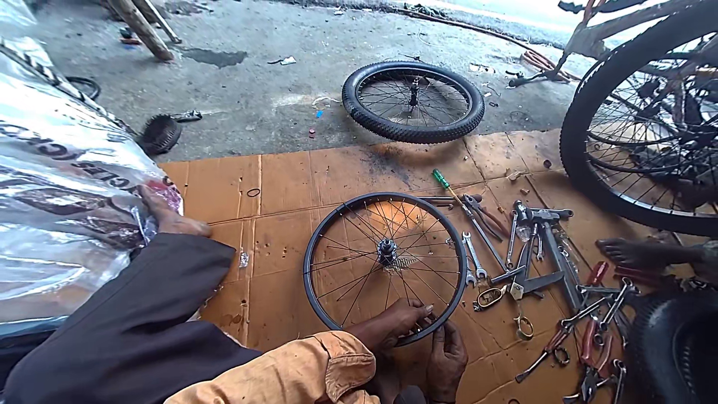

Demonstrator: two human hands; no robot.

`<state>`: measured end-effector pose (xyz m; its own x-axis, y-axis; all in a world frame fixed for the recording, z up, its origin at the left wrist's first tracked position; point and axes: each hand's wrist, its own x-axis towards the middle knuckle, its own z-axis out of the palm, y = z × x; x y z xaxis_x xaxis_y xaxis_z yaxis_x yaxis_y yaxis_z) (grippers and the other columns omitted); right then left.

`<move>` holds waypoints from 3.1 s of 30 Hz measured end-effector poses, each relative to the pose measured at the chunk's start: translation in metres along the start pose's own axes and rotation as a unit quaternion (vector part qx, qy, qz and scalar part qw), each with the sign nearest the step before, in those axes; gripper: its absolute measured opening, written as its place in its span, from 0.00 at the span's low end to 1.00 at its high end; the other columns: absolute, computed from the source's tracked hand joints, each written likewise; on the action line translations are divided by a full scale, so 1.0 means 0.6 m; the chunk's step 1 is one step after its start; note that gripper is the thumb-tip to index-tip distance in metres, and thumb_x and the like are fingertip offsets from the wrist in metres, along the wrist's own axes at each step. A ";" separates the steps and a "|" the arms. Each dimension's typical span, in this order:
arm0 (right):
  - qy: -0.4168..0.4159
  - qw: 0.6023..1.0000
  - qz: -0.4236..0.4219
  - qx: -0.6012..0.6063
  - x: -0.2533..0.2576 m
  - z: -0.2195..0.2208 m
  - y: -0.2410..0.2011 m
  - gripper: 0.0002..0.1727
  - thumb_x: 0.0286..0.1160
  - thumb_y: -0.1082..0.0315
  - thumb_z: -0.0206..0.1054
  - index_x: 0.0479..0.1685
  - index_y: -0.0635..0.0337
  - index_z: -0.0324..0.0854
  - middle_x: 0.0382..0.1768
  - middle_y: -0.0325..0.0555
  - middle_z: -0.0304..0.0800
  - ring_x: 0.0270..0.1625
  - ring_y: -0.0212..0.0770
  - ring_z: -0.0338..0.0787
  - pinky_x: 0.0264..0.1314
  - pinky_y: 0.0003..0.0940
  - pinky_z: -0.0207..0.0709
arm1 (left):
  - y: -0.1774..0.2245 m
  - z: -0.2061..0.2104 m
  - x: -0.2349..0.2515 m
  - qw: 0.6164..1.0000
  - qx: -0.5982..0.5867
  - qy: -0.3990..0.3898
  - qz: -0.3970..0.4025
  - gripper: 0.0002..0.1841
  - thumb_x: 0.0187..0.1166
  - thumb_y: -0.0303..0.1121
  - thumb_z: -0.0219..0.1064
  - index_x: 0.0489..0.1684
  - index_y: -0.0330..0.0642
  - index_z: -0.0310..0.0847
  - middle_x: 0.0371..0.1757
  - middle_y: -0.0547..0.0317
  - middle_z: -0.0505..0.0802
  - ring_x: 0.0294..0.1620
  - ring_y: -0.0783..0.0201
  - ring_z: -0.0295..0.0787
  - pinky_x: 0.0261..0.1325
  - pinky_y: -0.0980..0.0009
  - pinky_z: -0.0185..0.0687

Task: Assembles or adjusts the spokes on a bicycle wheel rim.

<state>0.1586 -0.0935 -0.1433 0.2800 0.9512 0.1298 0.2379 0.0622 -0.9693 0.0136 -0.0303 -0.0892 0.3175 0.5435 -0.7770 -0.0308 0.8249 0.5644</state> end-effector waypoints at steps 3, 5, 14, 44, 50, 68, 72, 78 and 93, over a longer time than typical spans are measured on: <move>-0.009 0.999 -0.009 0.029 -0.001 -0.001 0.001 0.14 0.66 0.78 0.66 0.51 0.73 0.82 0.44 0.49 0.92 0.47 0.35 0.94 0.56 0.28 0.90 | 0.001 -0.002 -0.003 1.000 0.003 0.001 -0.005 0.16 0.91 0.46 0.59 0.52 0.44 0.86 0.35 0.62 0.94 0.32 0.71 0.89 0.33 0.74 0.80; -0.005 1.000 -0.030 -0.005 0.000 -0.002 0.007 0.11 0.66 0.77 0.66 0.45 0.71 0.86 0.40 0.47 0.92 0.43 0.33 0.93 0.52 0.26 0.89 | -0.001 -0.003 -0.004 1.000 0.010 0.001 -0.006 0.16 0.91 0.47 0.59 0.52 0.44 0.86 0.36 0.63 0.94 0.32 0.71 0.89 0.34 0.74 0.80; -0.020 0.998 -0.061 -0.004 -0.007 -0.005 0.021 0.10 0.65 0.77 0.66 0.44 0.70 0.86 0.41 0.45 0.91 0.43 0.32 0.92 0.51 0.26 0.89 | -0.009 -0.006 -0.005 1.000 0.001 0.004 -0.008 0.15 0.90 0.46 0.61 0.51 0.44 0.85 0.34 0.64 0.93 0.30 0.73 0.87 0.33 0.75 0.79; -0.011 0.995 -0.088 -0.044 0.000 -0.005 0.014 0.09 0.69 0.72 0.68 0.40 0.68 0.90 0.40 0.44 0.93 0.45 0.31 0.92 0.53 0.24 0.88 | -0.007 -0.009 -0.006 1.000 0.007 -0.004 -0.007 0.16 0.90 0.46 0.60 0.51 0.44 0.86 0.35 0.64 0.94 0.31 0.72 0.88 0.33 0.74 0.79; -0.013 0.996 -0.085 -0.027 0.000 -0.004 0.011 0.09 0.66 0.74 0.67 0.42 0.69 0.88 0.40 0.44 0.92 0.43 0.30 0.92 0.53 0.24 0.89 | -0.003 -0.008 -0.009 1.000 0.006 -0.008 -0.004 0.16 0.90 0.47 0.60 0.49 0.44 0.86 0.34 0.64 0.94 0.30 0.72 0.88 0.32 0.74 0.79; -0.007 0.996 -0.080 -0.037 -0.001 -0.004 0.014 0.10 0.69 0.71 0.67 0.41 0.68 0.89 0.39 0.44 0.92 0.45 0.31 0.92 0.53 0.23 0.87 | -0.007 -0.009 -0.007 1.000 -0.001 -0.006 -0.011 0.16 0.90 0.46 0.60 0.49 0.44 0.86 0.34 0.64 0.94 0.29 0.72 0.88 0.31 0.75 0.79; -0.018 0.997 -0.079 -0.013 -0.003 -0.003 0.016 0.13 0.63 0.74 0.67 0.46 0.71 0.85 0.42 0.46 0.91 0.43 0.32 0.93 0.52 0.26 0.89 | -0.005 -0.008 -0.008 1.000 0.004 -0.003 -0.005 0.15 0.90 0.46 0.61 0.49 0.43 0.86 0.34 0.63 0.94 0.31 0.72 0.88 0.32 0.74 0.79; -0.008 0.996 -0.087 -0.031 -0.004 -0.004 0.017 0.11 0.67 0.72 0.67 0.43 0.69 0.87 0.40 0.44 0.92 0.43 0.30 0.92 0.52 0.24 0.88 | -0.006 -0.008 -0.006 1.000 -0.005 0.001 -0.015 0.15 0.90 0.46 0.61 0.50 0.44 0.86 0.34 0.63 0.94 0.30 0.72 0.89 0.32 0.74 0.80; -0.002 0.995 -0.091 -0.033 -0.005 -0.002 0.014 0.09 0.68 0.73 0.67 0.40 0.68 0.89 0.40 0.44 0.92 0.44 0.30 0.92 0.52 0.23 0.88 | -0.007 -0.008 -0.009 1.000 -0.001 0.002 -0.015 0.16 0.90 0.46 0.61 0.48 0.44 0.86 0.34 0.63 0.94 0.29 0.71 0.88 0.32 0.75 0.80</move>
<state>0.1608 -0.0959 -0.1514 0.2223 0.9274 0.3008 0.3453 0.2136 -0.9139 0.0077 -0.0360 -0.0883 0.3140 0.5189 -0.7951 -0.0227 0.8413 0.5401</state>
